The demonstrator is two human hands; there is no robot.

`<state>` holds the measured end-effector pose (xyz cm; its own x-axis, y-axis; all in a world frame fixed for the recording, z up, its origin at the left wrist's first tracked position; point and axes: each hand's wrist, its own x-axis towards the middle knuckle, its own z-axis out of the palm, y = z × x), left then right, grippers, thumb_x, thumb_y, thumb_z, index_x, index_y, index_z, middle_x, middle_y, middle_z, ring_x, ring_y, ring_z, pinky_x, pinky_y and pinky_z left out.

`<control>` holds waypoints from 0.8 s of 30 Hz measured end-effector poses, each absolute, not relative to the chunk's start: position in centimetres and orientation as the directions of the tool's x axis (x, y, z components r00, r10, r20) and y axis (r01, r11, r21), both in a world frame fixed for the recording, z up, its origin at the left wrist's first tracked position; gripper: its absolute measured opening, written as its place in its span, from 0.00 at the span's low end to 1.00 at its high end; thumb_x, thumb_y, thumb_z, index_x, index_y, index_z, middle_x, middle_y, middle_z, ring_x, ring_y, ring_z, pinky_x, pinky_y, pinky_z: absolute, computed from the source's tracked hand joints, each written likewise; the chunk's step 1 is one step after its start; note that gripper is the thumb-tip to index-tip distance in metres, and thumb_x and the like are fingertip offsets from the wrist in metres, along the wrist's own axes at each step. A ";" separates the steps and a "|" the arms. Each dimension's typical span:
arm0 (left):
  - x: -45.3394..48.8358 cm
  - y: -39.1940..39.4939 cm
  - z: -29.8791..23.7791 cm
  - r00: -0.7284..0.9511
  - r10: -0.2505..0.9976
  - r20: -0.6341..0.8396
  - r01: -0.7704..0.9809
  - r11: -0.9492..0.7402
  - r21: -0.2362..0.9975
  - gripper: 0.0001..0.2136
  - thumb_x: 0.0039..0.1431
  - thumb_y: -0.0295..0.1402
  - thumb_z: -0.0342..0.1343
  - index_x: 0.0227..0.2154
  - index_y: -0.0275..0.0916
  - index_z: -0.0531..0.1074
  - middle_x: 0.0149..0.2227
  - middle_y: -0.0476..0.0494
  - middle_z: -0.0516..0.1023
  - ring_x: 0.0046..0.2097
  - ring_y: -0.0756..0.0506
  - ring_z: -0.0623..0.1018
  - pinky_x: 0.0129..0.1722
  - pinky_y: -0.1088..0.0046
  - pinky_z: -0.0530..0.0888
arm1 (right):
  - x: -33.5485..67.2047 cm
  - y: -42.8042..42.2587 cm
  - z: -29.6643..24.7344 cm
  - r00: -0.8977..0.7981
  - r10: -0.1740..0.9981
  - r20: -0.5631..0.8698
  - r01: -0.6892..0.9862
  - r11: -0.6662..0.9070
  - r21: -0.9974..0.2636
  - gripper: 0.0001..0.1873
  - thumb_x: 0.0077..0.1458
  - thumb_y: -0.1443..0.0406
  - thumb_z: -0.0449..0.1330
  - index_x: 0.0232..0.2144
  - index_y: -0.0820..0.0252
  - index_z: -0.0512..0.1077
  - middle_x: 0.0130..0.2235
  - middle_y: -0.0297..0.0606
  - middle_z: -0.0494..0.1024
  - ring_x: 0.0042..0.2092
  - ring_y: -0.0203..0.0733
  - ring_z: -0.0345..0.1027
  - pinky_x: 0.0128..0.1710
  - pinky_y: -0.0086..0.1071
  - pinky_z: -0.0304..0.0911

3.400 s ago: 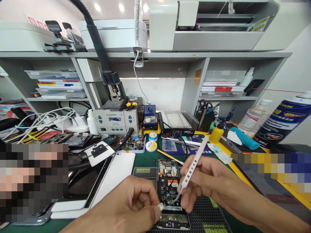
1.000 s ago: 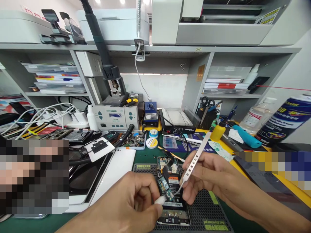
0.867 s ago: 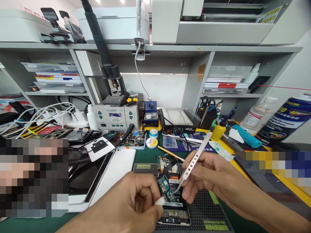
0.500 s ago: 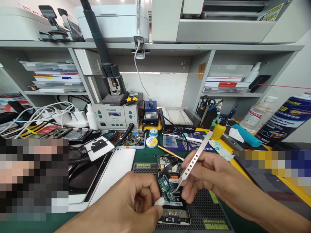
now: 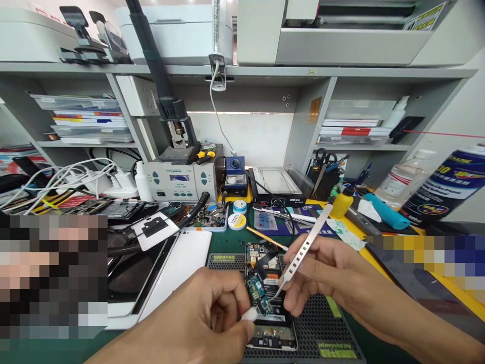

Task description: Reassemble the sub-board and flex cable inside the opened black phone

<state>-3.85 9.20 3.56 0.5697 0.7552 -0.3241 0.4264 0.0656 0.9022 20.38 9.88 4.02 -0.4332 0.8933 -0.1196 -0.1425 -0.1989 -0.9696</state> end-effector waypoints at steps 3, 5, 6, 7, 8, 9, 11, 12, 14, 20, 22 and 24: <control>-3.8 9.3 3.6 0.572 0.755 -0.319 0.425 0.060 0.903 0.09 0.57 0.36 0.58 0.27 0.42 0.64 0.19 0.60 0.62 0.20 0.54 0.61 0.19 0.78 0.54 | 20.4 9.9 4.0 -0.431 0.894 -0.118 -0.150 -0.200 -0.968 0.10 0.64 0.60 0.64 0.39 0.63 0.73 0.32 0.39 0.83 0.32 0.43 0.82 0.33 0.35 0.77; -3.7 9.3 3.7 0.573 0.753 -0.325 0.428 0.064 0.902 0.09 0.57 0.36 0.58 0.27 0.42 0.63 0.19 0.60 0.62 0.20 0.54 0.61 0.19 0.77 0.54 | 20.5 9.9 4.0 -0.433 0.893 -0.122 -0.146 -0.203 -0.968 0.10 0.65 0.60 0.64 0.39 0.63 0.73 0.32 0.40 0.83 0.32 0.43 0.82 0.34 0.35 0.77; -3.7 9.2 3.8 0.571 0.754 -0.326 0.432 0.061 0.900 0.09 0.57 0.36 0.58 0.27 0.42 0.63 0.19 0.60 0.62 0.20 0.54 0.61 0.20 0.77 0.55 | 20.5 9.9 4.0 -0.434 0.892 -0.125 -0.141 -0.204 -0.969 0.10 0.65 0.60 0.64 0.39 0.63 0.73 0.32 0.40 0.83 0.32 0.43 0.82 0.34 0.35 0.77; -3.7 9.2 3.8 0.568 0.754 -0.328 0.439 0.059 0.896 0.09 0.57 0.36 0.58 0.27 0.42 0.64 0.19 0.60 0.62 0.21 0.54 0.61 0.20 0.77 0.55 | 20.5 9.9 4.0 -0.435 0.891 -0.127 -0.136 -0.204 -0.969 0.10 0.65 0.60 0.64 0.39 0.63 0.73 0.32 0.40 0.83 0.32 0.43 0.82 0.34 0.35 0.76; -3.7 9.2 3.9 0.566 0.755 -0.331 0.448 0.055 0.892 0.09 0.57 0.36 0.58 0.27 0.42 0.64 0.19 0.60 0.62 0.22 0.53 0.61 0.21 0.77 0.55 | 20.5 9.8 4.0 -0.437 0.890 -0.127 -0.131 -0.203 -0.970 0.10 0.65 0.60 0.64 0.39 0.63 0.72 0.32 0.40 0.83 0.32 0.43 0.82 0.34 0.36 0.76; -3.8 9.1 4.0 0.563 0.755 -0.335 0.458 0.053 0.888 0.09 0.57 0.36 0.58 0.27 0.42 0.64 0.19 0.59 0.62 0.22 0.53 0.61 0.22 0.76 0.56 | 20.5 9.8 4.0 -0.437 0.891 -0.127 -0.127 -0.201 -0.971 0.10 0.65 0.60 0.64 0.39 0.63 0.72 0.33 0.40 0.83 0.32 0.43 0.82 0.34 0.36 0.76; -3.8 9.1 4.0 0.559 0.754 -0.346 0.470 0.056 0.881 0.09 0.57 0.36 0.58 0.27 0.41 0.64 0.20 0.59 0.63 0.23 0.53 0.61 0.23 0.76 0.56 | 20.5 9.8 4.1 -0.430 0.893 -0.133 -0.113 -0.200 -0.973 0.10 0.65 0.60 0.64 0.39 0.62 0.72 0.32 0.39 0.83 0.32 0.43 0.82 0.34 0.36 0.76; -3.8 9.1 4.0 0.558 0.752 -0.351 0.474 0.058 0.879 0.09 0.57 0.36 0.58 0.27 0.42 0.64 0.20 0.59 0.63 0.23 0.53 0.61 0.23 0.76 0.56 | 20.5 9.8 4.1 -0.428 0.894 -0.135 -0.107 -0.198 -0.974 0.10 0.65 0.60 0.64 0.39 0.62 0.72 0.32 0.39 0.83 0.32 0.43 0.82 0.34 0.36 0.76; -3.9 9.0 4.0 0.560 0.751 -0.351 0.472 0.059 0.879 0.09 0.57 0.37 0.58 0.27 0.42 0.64 0.19 0.59 0.63 0.22 0.53 0.61 0.22 0.75 0.56 | 20.5 9.8 4.1 -0.422 0.896 -0.139 -0.100 -0.198 -0.975 0.10 0.65 0.60 0.64 0.39 0.62 0.72 0.32 0.40 0.84 0.32 0.44 0.82 0.34 0.36 0.76; -3.8 9.1 4.2 0.560 0.752 -0.347 0.479 0.048 0.877 0.09 0.57 0.37 0.57 0.27 0.42 0.64 0.20 0.59 0.63 0.23 0.52 0.61 0.23 0.75 0.56 | 20.5 9.7 4.1 -0.426 0.895 -0.133 -0.104 -0.194 -0.975 0.11 0.65 0.60 0.64 0.39 0.62 0.72 0.32 0.40 0.83 0.32 0.43 0.82 0.34 0.35 0.76; -3.8 9.1 4.4 0.563 0.748 -0.353 0.489 0.044 0.871 0.09 0.57 0.37 0.58 0.27 0.42 0.64 0.20 0.59 0.63 0.24 0.52 0.61 0.24 0.75 0.56 | 20.4 9.7 4.0 -0.433 0.892 -0.133 -0.099 -0.193 -0.976 0.11 0.65 0.59 0.64 0.39 0.62 0.72 0.32 0.39 0.83 0.32 0.42 0.82 0.34 0.35 0.76; -3.8 9.1 4.4 0.558 0.750 -0.355 0.498 0.040 0.866 0.09 0.58 0.37 0.57 0.27 0.42 0.64 0.20 0.58 0.63 0.24 0.52 0.61 0.24 0.75 0.56 | 20.4 9.7 4.0 -0.437 0.891 -0.127 -0.097 -0.187 -0.978 0.11 0.65 0.59 0.63 0.39 0.62 0.71 0.33 0.40 0.83 0.32 0.42 0.82 0.34 0.35 0.76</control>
